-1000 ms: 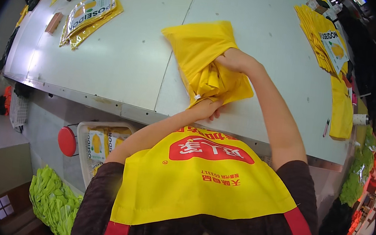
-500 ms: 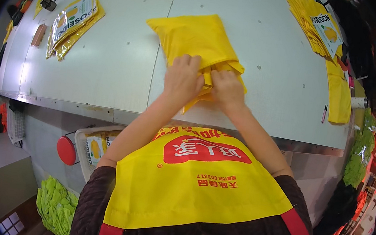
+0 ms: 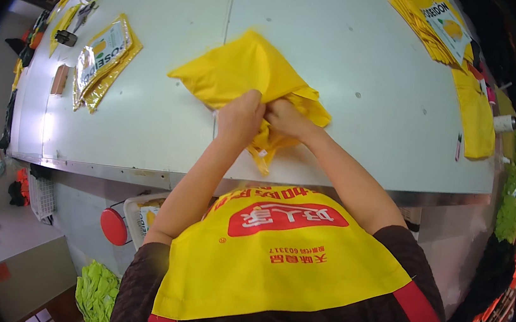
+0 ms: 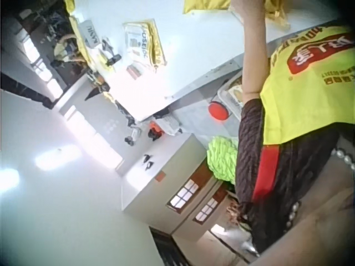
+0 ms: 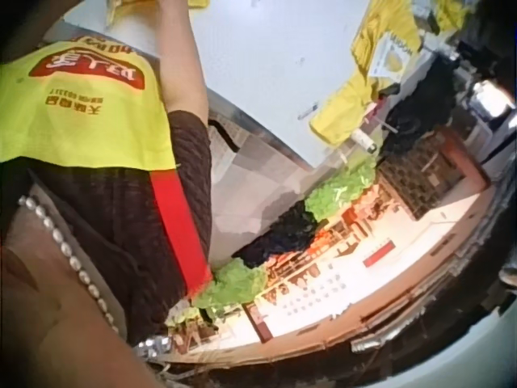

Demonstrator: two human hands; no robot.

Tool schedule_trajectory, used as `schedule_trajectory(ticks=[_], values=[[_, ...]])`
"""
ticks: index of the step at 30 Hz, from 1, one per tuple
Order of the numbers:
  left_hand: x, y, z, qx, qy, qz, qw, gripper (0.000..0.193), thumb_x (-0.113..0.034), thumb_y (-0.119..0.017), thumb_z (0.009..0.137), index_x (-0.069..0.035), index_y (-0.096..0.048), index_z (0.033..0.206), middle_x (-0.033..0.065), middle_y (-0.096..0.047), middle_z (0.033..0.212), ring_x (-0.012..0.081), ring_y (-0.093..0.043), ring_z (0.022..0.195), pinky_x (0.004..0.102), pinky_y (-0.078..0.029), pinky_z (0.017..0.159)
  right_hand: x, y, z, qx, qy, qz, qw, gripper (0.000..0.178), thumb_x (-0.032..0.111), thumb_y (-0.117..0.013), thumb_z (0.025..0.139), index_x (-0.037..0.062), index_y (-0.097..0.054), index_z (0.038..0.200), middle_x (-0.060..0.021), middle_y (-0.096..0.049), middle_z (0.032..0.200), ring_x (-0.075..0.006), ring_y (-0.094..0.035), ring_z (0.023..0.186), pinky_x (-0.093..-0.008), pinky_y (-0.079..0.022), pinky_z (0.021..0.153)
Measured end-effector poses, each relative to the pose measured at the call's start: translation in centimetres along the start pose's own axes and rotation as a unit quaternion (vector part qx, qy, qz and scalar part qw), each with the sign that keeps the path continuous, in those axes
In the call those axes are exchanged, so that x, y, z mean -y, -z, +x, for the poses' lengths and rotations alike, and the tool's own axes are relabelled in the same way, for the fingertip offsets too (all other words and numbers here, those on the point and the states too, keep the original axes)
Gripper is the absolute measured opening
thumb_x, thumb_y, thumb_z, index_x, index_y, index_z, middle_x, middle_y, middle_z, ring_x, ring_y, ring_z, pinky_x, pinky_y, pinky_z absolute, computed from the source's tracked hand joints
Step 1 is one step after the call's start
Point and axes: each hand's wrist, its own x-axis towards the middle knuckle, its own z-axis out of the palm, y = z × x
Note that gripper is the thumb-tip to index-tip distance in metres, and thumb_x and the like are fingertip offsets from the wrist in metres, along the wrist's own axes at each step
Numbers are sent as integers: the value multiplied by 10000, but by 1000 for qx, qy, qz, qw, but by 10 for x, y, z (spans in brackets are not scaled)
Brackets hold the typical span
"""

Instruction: The person folds a yellow cloth on a table, then uses scissors to cut a section of the cloth. The person continues to fold and cut the cloth repeatedly.

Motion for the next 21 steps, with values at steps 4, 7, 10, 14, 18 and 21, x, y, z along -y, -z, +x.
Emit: schedule_trajectory(ticks=[4, 7, 10, 14, 18, 21], values=[[2, -3, 5, -29, -45, 18, 998, 206, -219, -600, 831, -73, -472, 764, 114, -567, 612, 303, -572, 551, 391, -439, 481, 14, 2, 26, -137, -76, 300, 941, 422, 174, -542, 817, 106, -478, 1229, -152, -478, 1276, -271, -454, 1173, -359, -390, 943], [10, -1, 9, -20, -45, 24, 999, 231, -243, -585, 850, -76, -464, 746, 108, -566, 588, 288, -572, 528, 392, -437, 467, 23, -2, 42, -95, -71, 296, 948, 403, 237, -517, 842, 123, -483, 1227, -133, -471, 1290, -258, -437, 1191, -356, -370, 963], [23, 2, 11, -11, -26, 30, 999, 247, -246, -576, 861, -77, -468, 716, 111, -557, 561, 294, -564, 507, 397, -430, 458, 13, -13, 54, 32, 21, 36, 999, 405, 278, -499, 856, 125, -478, 1231, -125, -473, 1289, -257, -429, 1198, -355, -351, 978], [41, -2, 4, -7, 2, 34, 999, 270, -238, -574, 866, -77, -466, 678, 114, -542, 534, 296, -550, 480, 396, -417, 442, 15, -45, 63, 87, 91, -96, 987, 417, 322, -479, 871, 127, -470, 1239, -118, -472, 1293, -257, -416, 1208, -353, -327, 997], [43, -18, -8, -21, -11, -10, 1000, 278, -220, -603, 849, -80, -456, 660, 113, -538, 531, 279, -543, 467, 373, -410, 425, 22, -66, 63, 64, 107, -117, 985, 436, 340, -471, 876, 129, -457, 1258, -115, -456, 1311, -258, -396, 1224, -349, -305, 1013], [48, -10, -4, 4, -19, -11, 1000, 256, -209, -638, 826, -85, -474, 673, 106, -527, 522, 264, -543, 461, 352, -409, 420, 22, -69, 64, 74, 114, -116, 984, 450, 353, -466, 880, 130, -447, 1271, -113, -445, 1324, -259, -381, 1236, -345, -289, 1026]])
